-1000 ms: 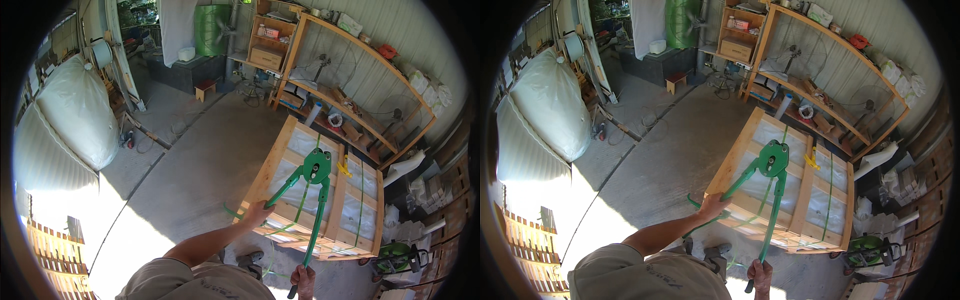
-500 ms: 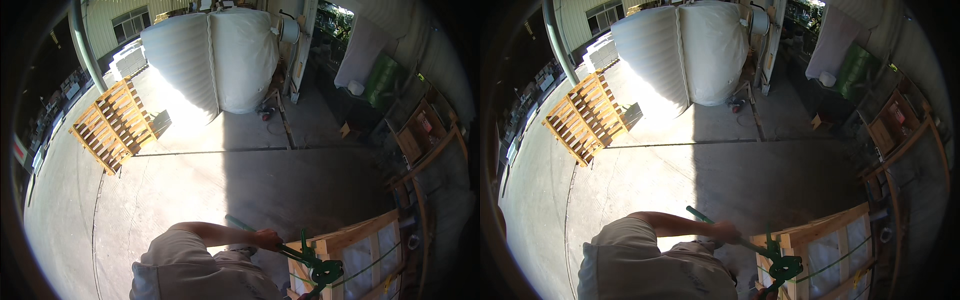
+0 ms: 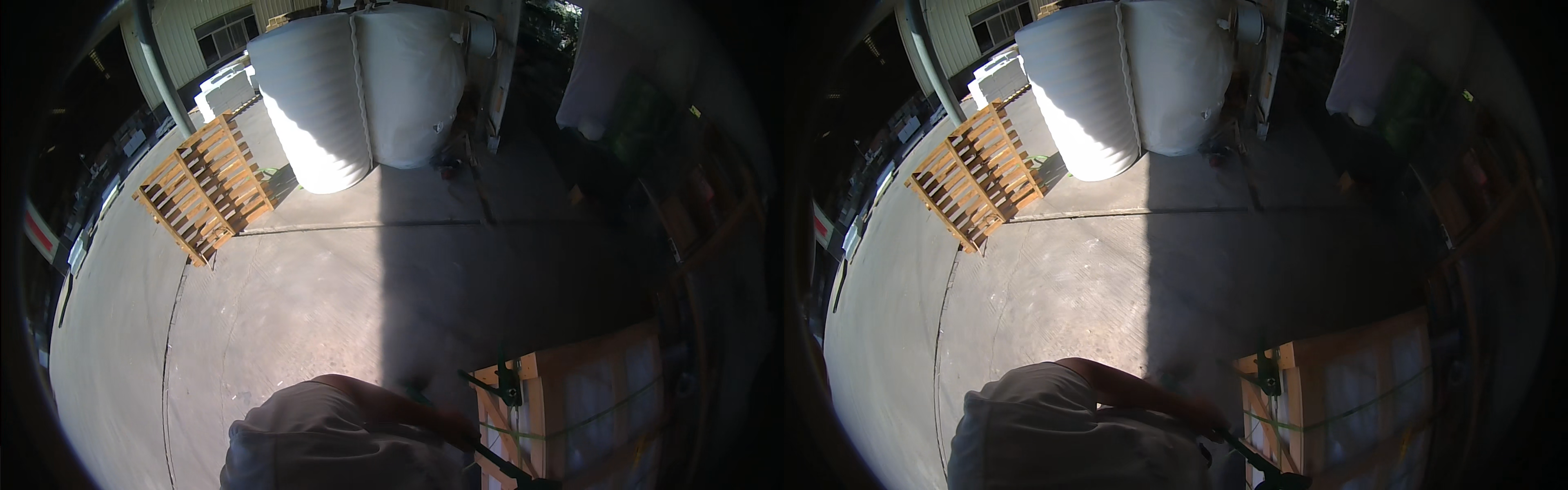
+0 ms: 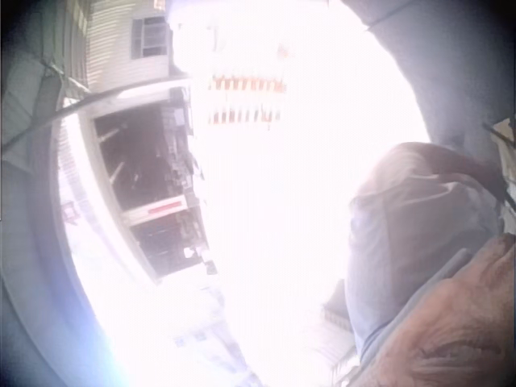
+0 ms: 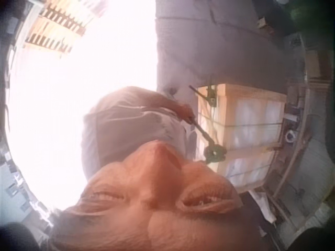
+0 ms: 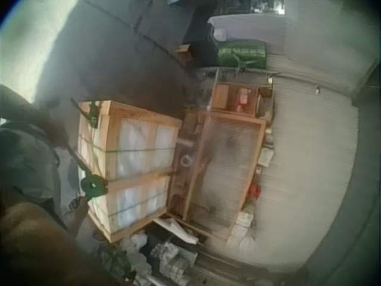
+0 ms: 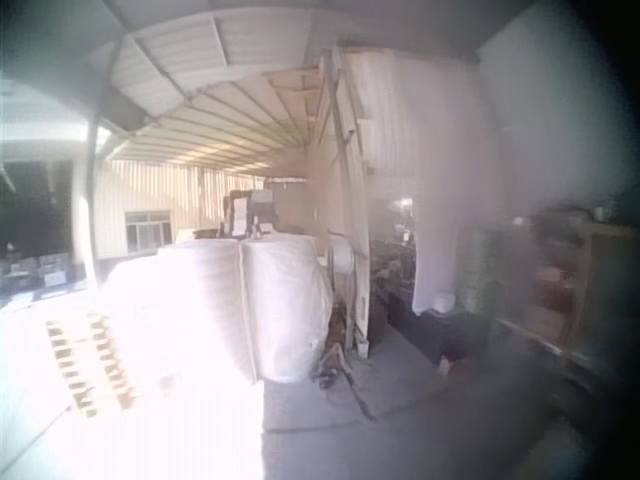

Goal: The person secures a wooden crate with green straps using a manual tensioner and a hammer. They wrap straps around the crate, tighten them with the tensioner, and hammer nails to hold the straps in place.

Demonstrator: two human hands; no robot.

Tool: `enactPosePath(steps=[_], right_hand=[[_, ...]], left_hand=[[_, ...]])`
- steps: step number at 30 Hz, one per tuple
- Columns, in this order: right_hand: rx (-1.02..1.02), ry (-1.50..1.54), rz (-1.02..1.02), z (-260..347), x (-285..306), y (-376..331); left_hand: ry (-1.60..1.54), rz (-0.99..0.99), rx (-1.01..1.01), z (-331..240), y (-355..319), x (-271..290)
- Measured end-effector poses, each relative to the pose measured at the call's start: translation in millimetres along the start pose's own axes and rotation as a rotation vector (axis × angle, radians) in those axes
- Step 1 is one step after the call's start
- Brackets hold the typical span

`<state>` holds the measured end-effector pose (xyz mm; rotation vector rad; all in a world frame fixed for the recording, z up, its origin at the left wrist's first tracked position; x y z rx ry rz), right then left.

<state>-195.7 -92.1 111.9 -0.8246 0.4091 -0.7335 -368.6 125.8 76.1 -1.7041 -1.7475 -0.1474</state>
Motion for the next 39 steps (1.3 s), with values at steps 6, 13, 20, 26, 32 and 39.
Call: enactPosePath(steps=[6, 13, 20, 26, 32, 39], right_hand=[[-0.031, 0.284, -0.400, -61.3, 140.0, -132.1], [0.161, 0.354, -0.756, -94.6, 189.3, -220.1], [0.156, 0.235, -0.748, -96.7, 145.3, -152.5], [-0.067, 0.087, -0.598, -133.6, 79.9, 17.2], [-0.155, 0.077, -0.365, -120.7, -0.7, 120.5], [-0.359, 0.101, -0.321, -107.3, -35.5, 153.7]], left_hand=[[0.191, -0.218, -0.467, -21.7, 31.7, -32.2], [0.591, -0.076, -0.332, 148.2, 42.6, -89.5], [0.616, -0.087, -0.246, 194.5, 40.7, -106.6], [0.474, -0.027, 0.001, 225.3, 56.2, -124.8], [0.001, -0.021, 0.450, 255.8, 63.2, -160.2], [-0.226, 0.119, 0.488, 251.9, 99.6, -216.6]])
Point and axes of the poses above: each hand's wrist, its own y-axis towards the middle knuckle, its own x-axis out of the back of the hand, z = x × y, the point moved 10 cm from there along y, towards the middle knuckle, and after that the axes turned 1 degree about -x, right-handed, at the moved point
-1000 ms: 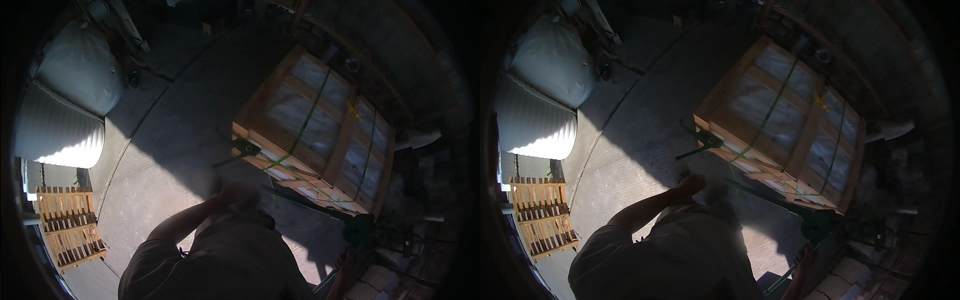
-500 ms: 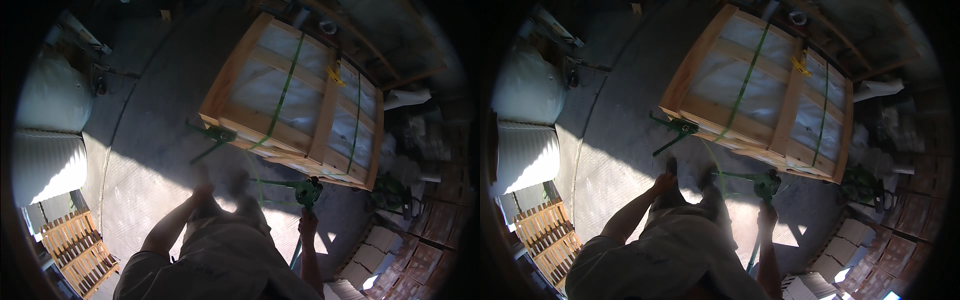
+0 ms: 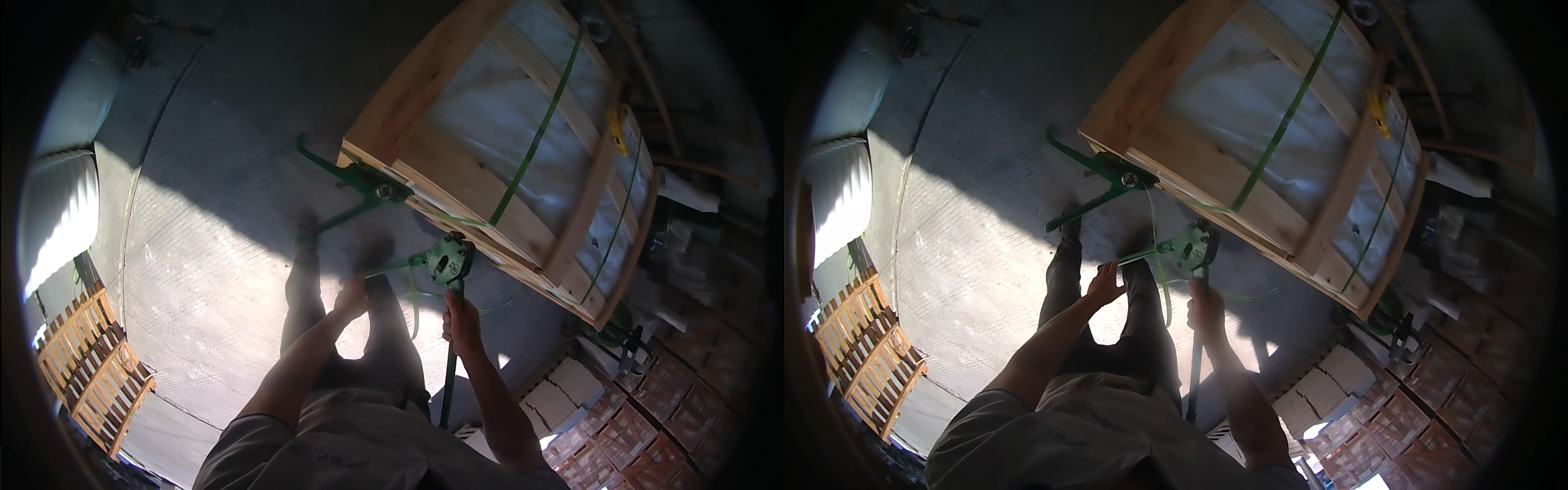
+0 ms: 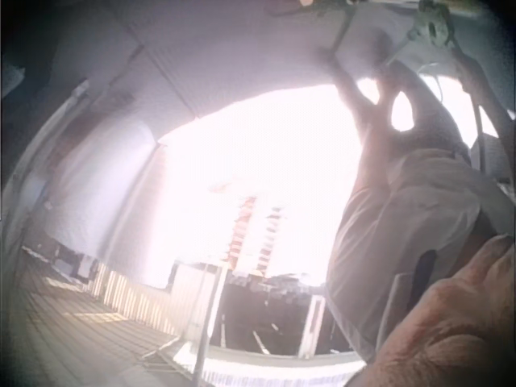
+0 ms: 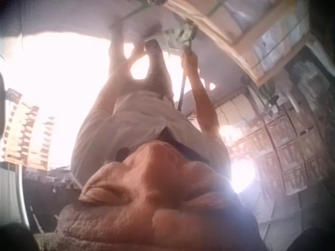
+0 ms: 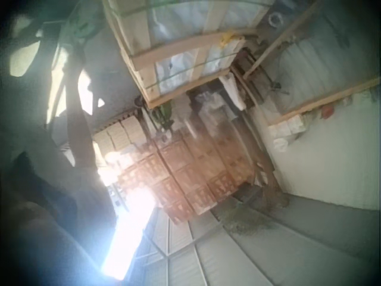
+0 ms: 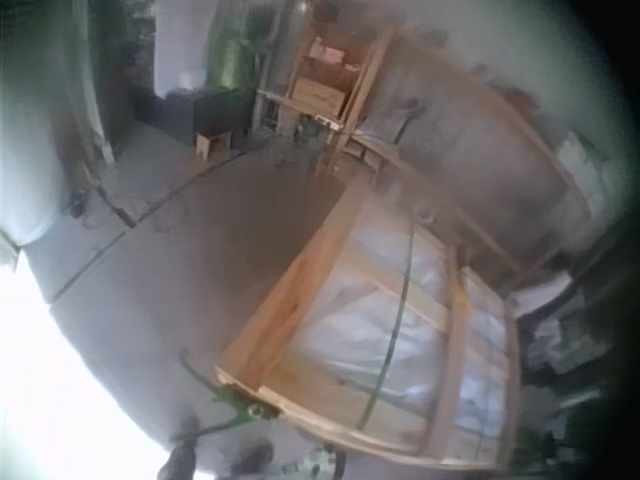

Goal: The person secures a wooden crate with green straps using a manual tensioner and a hammer. They wrap straps around the crate, tighten them with the tensioner, and hammer nails to hold the straps in place.

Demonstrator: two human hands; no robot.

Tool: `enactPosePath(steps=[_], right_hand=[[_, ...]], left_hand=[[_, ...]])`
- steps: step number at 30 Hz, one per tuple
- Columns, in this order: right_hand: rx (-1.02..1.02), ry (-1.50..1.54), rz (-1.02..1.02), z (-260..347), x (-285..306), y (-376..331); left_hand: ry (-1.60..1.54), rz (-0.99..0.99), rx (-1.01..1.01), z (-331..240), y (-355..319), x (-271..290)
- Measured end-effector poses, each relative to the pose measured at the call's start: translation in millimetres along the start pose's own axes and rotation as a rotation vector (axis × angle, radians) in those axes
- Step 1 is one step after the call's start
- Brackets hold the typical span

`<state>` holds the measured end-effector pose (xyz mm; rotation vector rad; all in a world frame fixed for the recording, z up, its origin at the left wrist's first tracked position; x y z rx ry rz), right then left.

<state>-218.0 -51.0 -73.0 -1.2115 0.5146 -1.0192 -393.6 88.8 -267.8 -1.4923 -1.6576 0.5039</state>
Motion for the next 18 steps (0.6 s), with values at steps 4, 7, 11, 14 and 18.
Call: enactPosePath(steps=[4, 7, 11, 14, 18], right_hand=[[-0.013, -0.013, 0.032, 5.4, -11.2, 6.3], [0.052, -0.175, 0.029, 14.2, -21.6, 6.4], [-0.120, -0.070, 0.101, 5.7, -46.4, -5.2], [-0.393, -0.284, 0.077, -9.0, -50.3, -17.3], [-0.480, -0.335, 0.121, 2.7, -62.1, -11.5]], left_hand=[[0.056, -0.238, 0.044, 8.6, 29.8, -4.0], [0.157, -0.379, -0.021, 10.5, 45.0, -3.9], [0.186, -0.368, -0.005, 40.5, 66.0, 2.0], [0.229, -0.456, -0.102, 62.5, 73.2, 24.4], [0.400, -0.481, -0.144, 85.7, 76.9, 22.6]])
Point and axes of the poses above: each hand's wrist, its own y-axis towards the middle knuckle, its own x-axis out of the back of the hand, z = x × y, the point moved 10 cm from there along y, towards the middle knuckle, and after that the axes turned 1 degree about -x, right-handed, at the moved point
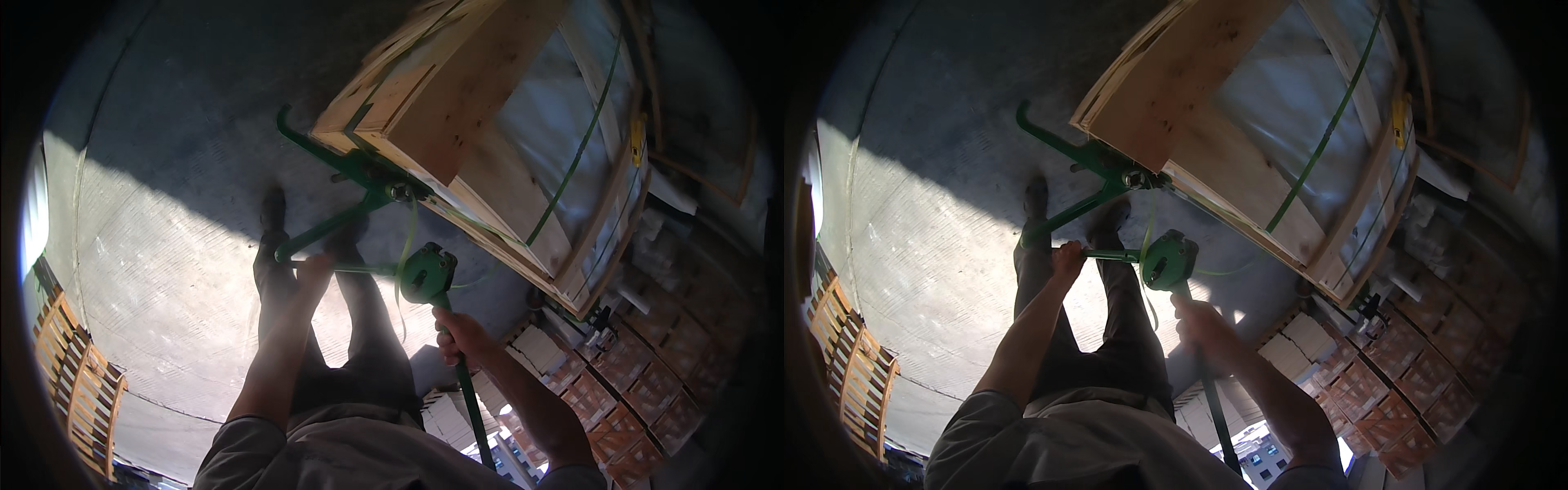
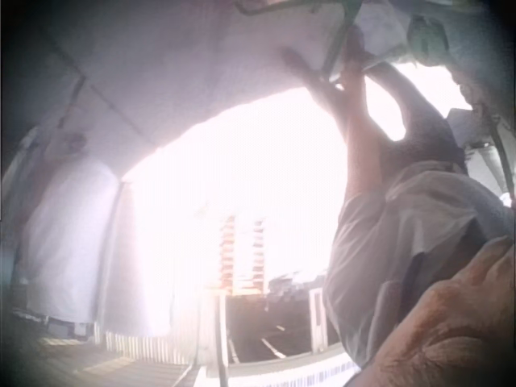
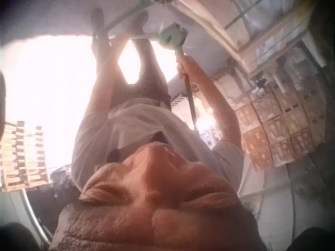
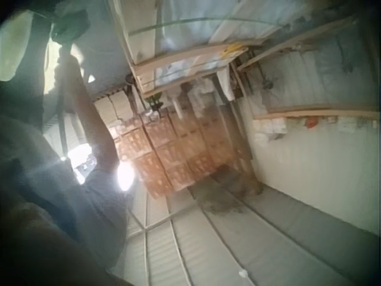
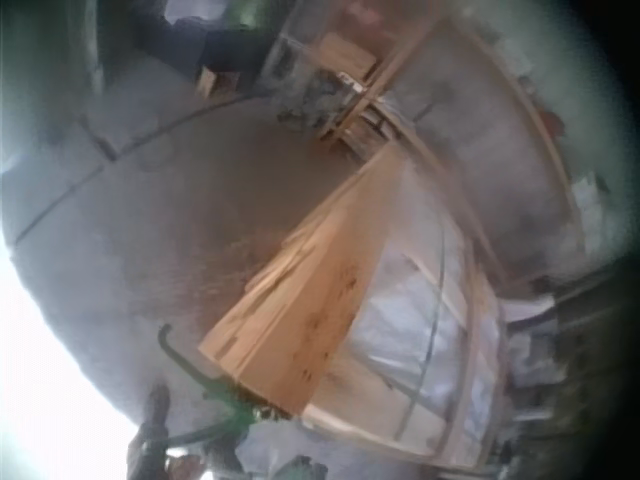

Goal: The person secures a wooden crate with green straps using a manual tensioner and a hammer. They wrap straps around the crate, tighten them with the tensioner, and hammer nails to hold the straps in place.

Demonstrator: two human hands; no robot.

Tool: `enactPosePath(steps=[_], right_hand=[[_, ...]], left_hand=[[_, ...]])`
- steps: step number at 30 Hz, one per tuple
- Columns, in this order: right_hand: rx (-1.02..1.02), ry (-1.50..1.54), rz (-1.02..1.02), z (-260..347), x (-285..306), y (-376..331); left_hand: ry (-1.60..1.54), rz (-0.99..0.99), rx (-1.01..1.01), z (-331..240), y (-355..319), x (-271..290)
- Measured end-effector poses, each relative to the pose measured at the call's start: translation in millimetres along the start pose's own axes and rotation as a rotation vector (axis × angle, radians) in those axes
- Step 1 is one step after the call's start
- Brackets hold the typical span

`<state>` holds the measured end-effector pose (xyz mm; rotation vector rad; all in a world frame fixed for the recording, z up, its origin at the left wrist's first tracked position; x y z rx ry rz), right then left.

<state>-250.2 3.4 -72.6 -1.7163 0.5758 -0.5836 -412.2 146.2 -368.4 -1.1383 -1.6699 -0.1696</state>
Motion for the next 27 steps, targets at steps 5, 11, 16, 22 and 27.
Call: enactPosePath(steps=[5, 11, 16, 22, 27], right_hand=[[0.018, -0.038, 0.007, 38.2, 0.1, 5.2], [-0.038, -0.021, -0.030, 63.4, -8.9, 2.3], [-0.085, -0.026, -0.075, 76.1, -11.6, -2.8], [-0.115, -0.031, -0.100, 83.8, -14.4, -7.5], [-0.136, -0.046, -0.102, 88.2, -16.8, -7.3]], left_hand=[[-0.123, 0.009, 0.049, 10.1, 1.7, -25.4], [-0.214, -0.065, 0.028, 4.4, 9.9, -27.6], [-0.274, -0.005, 0.041, -1.7, 12.6, -43.3], [-0.406, 0.031, 0.081, -3.6, 11.4, -52.8], [-0.494, 0.023, 0.130, -1.2, 7.3, -55.4]])
Point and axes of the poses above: each hand's wrist, its own y-axis towards the middle knuckle, its own x-axis out of the back of the hand, z = x × y, the point moved 10 cm from there along y, towards the middle knuckle, and after that the axes turned 1 degree about -x, right-handed, at the moved point
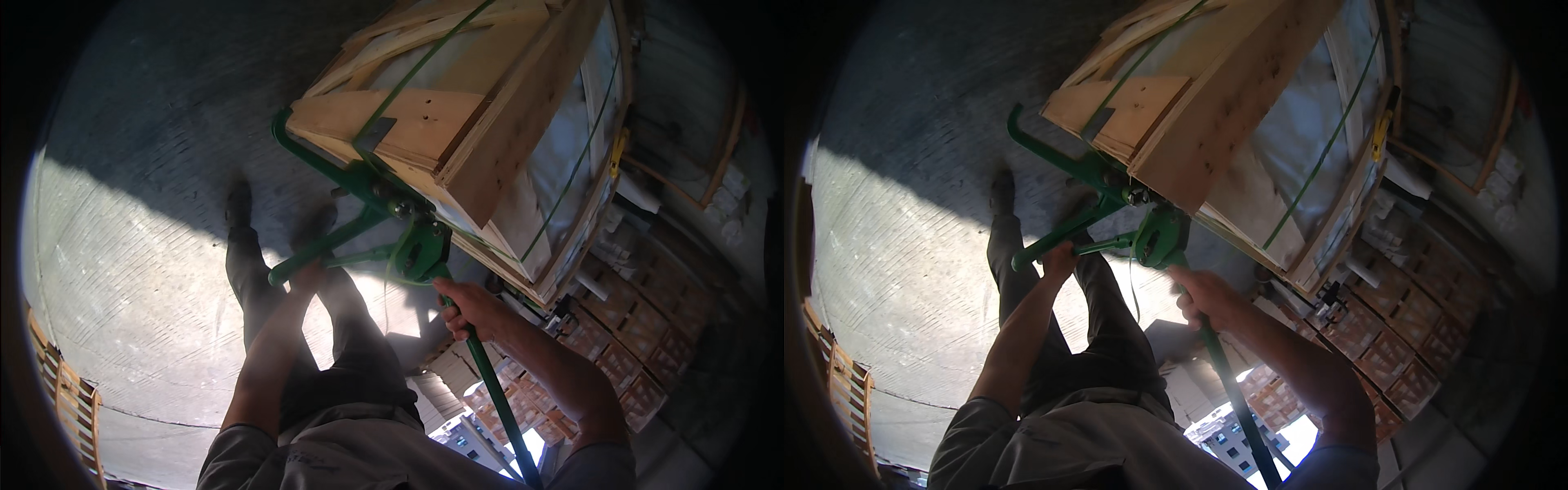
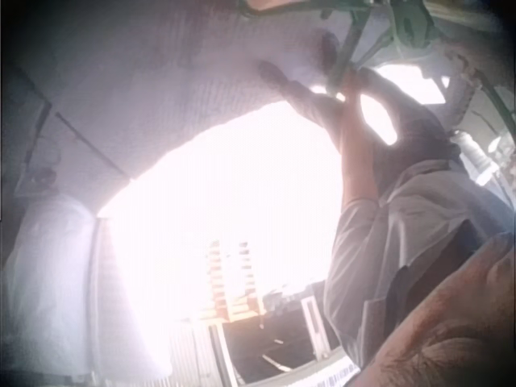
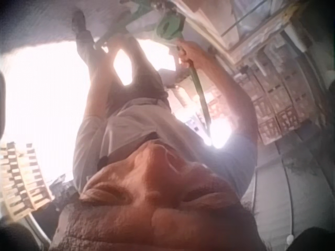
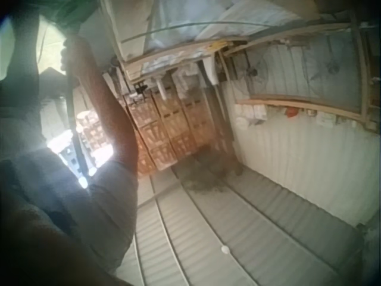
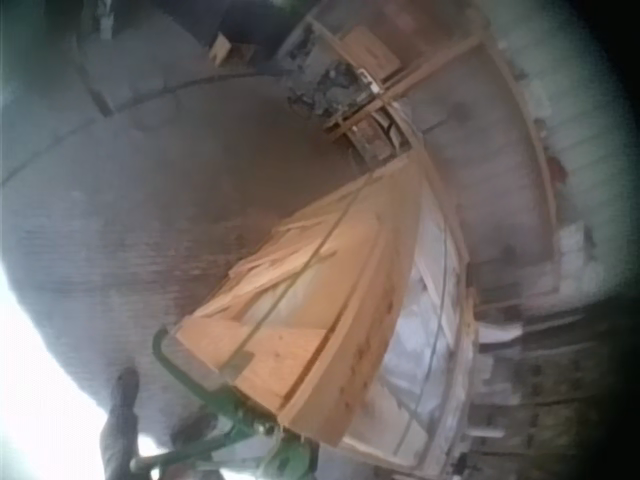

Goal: The person secures a wooden crate with green straps using a manual tensioner and a hammer. They wrap straps around the crate, tighten them with the tensioner, and hammer nails to hold the straps in place.

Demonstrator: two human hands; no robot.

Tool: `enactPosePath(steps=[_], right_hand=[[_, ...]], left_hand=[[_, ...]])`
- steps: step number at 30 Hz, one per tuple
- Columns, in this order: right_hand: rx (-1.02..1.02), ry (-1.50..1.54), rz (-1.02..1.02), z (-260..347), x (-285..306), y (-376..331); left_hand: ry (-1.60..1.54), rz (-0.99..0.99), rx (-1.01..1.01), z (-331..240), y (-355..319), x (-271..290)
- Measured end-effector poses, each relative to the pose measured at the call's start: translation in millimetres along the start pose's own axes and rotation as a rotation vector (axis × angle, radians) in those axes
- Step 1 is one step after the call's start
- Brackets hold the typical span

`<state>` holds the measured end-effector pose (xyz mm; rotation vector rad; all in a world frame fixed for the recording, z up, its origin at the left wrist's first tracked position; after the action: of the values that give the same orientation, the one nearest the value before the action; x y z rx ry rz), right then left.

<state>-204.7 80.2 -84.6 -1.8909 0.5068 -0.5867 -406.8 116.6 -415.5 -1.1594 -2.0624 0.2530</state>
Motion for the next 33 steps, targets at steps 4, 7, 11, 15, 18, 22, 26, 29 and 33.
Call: enactPosePath(steps=[4, 7, 11, 15, 18, 22, 26, 29, 33], right_hand=[[-0.039, 0.025, -0.029, -0.4, 1.1, 2.1], [-0.052, 0.015, -0.028, -0.6, 1.3, 4.4], [-0.067, -0.008, -0.029, -2.2, 3.8, 7.2], [-0.064, 0.005, -0.005, -3.6, 1.8, 8.0], [-0.060, -0.004, 0.000, -1.0, 1.9, 6.7], [-0.076, -0.019, 0.019, 9.6, 3.5, 3.4], [-0.091, -0.001, 0.024, 15.6, 1.5, 0.7], [-0.059, -0.015, -0.012, 18.3, 3.1, -2.2], [-0.095, 0.037, -0.002, 15.8, 4.9, -0.9]], left_hand=[[0.086, 0.048, 0.024, 9.3, -0.2, -18.8], [0.183, 0.098, 0.063, 22.1, -1.1, -38.6], [0.219, 0.138, 0.056, 29.7, -2.1, -57.6], [0.248, 0.054, 0.020, 27.9, 1.3, -50.2], [0.341, -0.041, -0.028, 22.1, 5.9, -36.7], [0.282, -0.088, 0.021, 27.3, 12.0, -34.9], [0.271, -0.113, 0.021, 33.1, 15.0, -53.3], [0.180, -0.093, 0.011, 42.9, 18.0, -67.3], [0.021, -0.114, -0.053, 39.0, 16.0, -60.6]])
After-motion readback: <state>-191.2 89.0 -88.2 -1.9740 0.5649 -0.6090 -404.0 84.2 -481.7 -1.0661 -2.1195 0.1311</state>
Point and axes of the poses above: each hand's wrist, its own y-axis towards the middle knuckle, its own x-axis out of the back of the hand, z = x × y, the point moved 10 cm from there along y, towards the middle knuckle, and after that the axes turned 1 degree about -x, right-handed, at the moved point
